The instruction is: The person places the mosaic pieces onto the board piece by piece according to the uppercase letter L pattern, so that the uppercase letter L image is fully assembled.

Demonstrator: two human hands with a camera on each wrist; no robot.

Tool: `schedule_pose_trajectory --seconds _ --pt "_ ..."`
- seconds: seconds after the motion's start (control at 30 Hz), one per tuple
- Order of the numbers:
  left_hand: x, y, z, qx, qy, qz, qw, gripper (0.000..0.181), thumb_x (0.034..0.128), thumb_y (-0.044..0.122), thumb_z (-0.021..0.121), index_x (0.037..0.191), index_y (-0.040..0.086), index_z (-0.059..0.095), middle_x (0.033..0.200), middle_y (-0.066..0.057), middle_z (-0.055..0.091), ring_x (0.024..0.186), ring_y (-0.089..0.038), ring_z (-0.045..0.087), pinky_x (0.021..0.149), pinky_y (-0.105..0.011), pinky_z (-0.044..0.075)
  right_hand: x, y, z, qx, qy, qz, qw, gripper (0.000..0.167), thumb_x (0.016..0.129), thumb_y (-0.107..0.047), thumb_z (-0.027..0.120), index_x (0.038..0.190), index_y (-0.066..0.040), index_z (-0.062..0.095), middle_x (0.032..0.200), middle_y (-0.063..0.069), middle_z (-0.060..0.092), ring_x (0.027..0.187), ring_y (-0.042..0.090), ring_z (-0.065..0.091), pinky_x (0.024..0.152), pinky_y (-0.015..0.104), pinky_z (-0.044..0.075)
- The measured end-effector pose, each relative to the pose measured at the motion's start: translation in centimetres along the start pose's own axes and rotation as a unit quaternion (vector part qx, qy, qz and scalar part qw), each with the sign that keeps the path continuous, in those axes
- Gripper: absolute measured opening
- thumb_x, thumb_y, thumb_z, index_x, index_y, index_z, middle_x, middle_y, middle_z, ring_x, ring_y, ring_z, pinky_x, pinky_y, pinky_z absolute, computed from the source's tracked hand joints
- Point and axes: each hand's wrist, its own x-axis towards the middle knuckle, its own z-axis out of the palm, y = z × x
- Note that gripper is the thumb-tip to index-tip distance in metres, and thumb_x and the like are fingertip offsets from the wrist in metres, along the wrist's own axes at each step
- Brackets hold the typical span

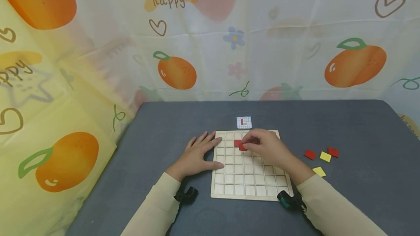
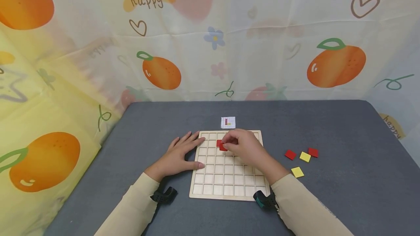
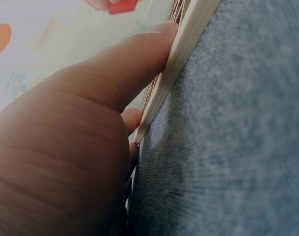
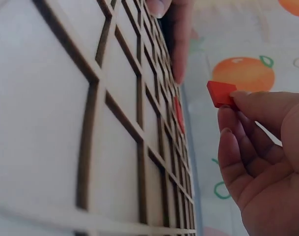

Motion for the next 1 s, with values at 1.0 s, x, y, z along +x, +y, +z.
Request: schedule_pose_trajectory --seconds 1.0 --pt "-0.1 0.1 -0.2 -0.008 0.0 0.005 1.0 0.098 0.0912 0.074 0.074 0.172 0.032 0.038 0.179 0.008 0.018 0.166 -0.021 0.005 0.127 -0.06 -0.003 1.2 0.9 1.7 -0.071 -0.041 0.027 0.9963 0.011 0.101 -0.005 0.077 0.108 -0.01 0.084 0.105 -0.002 0.071 0.096 0.018 0.064 0.09 0.044 0.052"
